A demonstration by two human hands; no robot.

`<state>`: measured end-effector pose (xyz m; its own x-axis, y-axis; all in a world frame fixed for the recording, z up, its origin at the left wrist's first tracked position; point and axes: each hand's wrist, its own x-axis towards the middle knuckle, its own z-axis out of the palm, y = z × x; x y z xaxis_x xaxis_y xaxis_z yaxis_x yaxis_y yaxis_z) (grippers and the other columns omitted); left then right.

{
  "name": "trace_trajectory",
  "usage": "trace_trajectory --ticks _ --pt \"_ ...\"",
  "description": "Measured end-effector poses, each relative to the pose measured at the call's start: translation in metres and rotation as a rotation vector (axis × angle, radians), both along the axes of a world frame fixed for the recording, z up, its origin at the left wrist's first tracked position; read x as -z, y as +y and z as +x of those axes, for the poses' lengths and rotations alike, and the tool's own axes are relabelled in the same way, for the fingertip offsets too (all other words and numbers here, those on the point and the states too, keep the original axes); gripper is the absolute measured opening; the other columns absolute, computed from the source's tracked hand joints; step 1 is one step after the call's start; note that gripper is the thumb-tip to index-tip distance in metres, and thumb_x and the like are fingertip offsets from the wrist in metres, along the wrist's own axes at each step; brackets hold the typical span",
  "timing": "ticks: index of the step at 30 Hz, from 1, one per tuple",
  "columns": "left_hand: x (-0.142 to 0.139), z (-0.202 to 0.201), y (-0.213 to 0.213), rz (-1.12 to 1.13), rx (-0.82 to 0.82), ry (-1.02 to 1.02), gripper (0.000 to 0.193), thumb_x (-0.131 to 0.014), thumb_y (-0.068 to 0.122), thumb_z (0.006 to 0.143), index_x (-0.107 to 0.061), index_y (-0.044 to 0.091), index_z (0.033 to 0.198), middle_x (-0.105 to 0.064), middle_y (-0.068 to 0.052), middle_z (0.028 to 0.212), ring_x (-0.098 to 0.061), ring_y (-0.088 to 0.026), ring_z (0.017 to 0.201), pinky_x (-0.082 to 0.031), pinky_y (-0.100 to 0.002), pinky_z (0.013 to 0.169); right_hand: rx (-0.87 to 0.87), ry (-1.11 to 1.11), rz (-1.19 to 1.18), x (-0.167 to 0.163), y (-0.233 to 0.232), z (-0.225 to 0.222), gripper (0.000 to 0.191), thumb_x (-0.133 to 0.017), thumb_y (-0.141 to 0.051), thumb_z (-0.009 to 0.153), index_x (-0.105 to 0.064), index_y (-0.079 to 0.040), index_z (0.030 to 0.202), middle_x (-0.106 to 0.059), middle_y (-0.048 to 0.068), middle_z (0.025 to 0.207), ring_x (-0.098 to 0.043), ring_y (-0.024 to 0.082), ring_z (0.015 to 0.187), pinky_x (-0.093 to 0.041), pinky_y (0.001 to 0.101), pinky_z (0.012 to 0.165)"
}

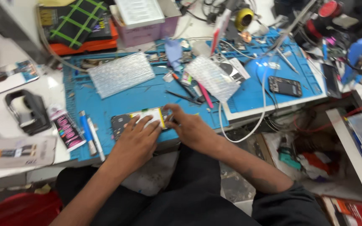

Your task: The person uses a screwdriver to remove screws from a disassembled smartphone, then uses a prying tool to separate the screen from the frame. They apply adhesive to the edges of a blue phone case and reassemble the device, finally testing the screen.

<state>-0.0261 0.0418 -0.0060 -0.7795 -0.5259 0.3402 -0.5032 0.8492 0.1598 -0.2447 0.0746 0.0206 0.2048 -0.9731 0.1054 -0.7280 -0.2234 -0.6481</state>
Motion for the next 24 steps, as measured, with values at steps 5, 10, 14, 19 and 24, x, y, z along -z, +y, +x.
trace_trajectory --ticks 5,10,14,19,24 --pt "-0.030 -0.006 0.023 -0.028 0.117 0.118 0.032 -0.064 0.017 0.086 -0.070 0.003 0.115 -0.067 -0.014 0.128 -0.057 -0.031 0.129 -0.037 -0.053 0.114 -0.012 -0.019 -0.104 -0.025 -0.035 -0.018 0.070 -0.065 -0.017 0.099 -0.022 -0.006 0.154 -0.065 0.016 0.087 -0.070 0.031 0.081 -0.056 0.0419 0.076" --pt "-0.037 -0.067 0.092 0.794 0.599 -0.032 0.039 -0.056 0.040 0.101 -0.076 0.006 0.099 -0.073 -0.021 0.095 -0.069 -0.038 0.100 -0.052 -0.051 0.096 -0.209 0.482 -0.190 -0.018 -0.077 -0.015 0.034 -0.063 -0.022 0.103 -0.057 -0.010 0.134 -0.069 0.016 0.095 -0.069 0.034 0.094 -0.054 0.0478 0.083" --pt "-0.014 -0.127 0.154 1.385 1.021 0.070 0.040 -0.055 0.039 0.107 -0.073 0.003 0.105 -0.072 -0.020 0.099 -0.068 -0.038 0.099 -0.054 -0.050 0.092 -0.282 0.497 -0.326 0.001 -0.083 -0.014 0.029 -0.062 -0.017 0.096 -0.061 -0.002 0.121 -0.069 0.013 0.097 -0.068 0.032 0.095 -0.054 0.0467 0.084" --pt "0.005 -0.192 0.201 1.546 1.142 -0.212 0.038 -0.057 0.038 0.106 -0.073 0.003 0.104 -0.071 -0.018 0.098 -0.068 -0.035 0.098 -0.054 -0.048 0.091 -0.251 0.441 -0.407 -0.027 -0.015 -0.080 0.027 -0.068 -0.024 0.096 -0.064 -0.004 0.113 -0.065 0.012 0.090 -0.066 0.031 0.082 -0.054 0.0448 0.073" --pt "0.006 -0.234 0.202 1.434 1.114 -0.501 0.037 -0.060 0.038 0.105 -0.073 0.004 0.103 -0.071 -0.016 0.097 -0.067 -0.032 0.097 -0.054 -0.045 0.090 -0.024 0.464 -0.191 -0.075 0.087 -0.213 0.032 -0.071 -0.035 0.098 -0.066 -0.006 0.085 -0.064 0.008 0.077 -0.064 0.026 0.072 -0.053 0.0418 0.066"
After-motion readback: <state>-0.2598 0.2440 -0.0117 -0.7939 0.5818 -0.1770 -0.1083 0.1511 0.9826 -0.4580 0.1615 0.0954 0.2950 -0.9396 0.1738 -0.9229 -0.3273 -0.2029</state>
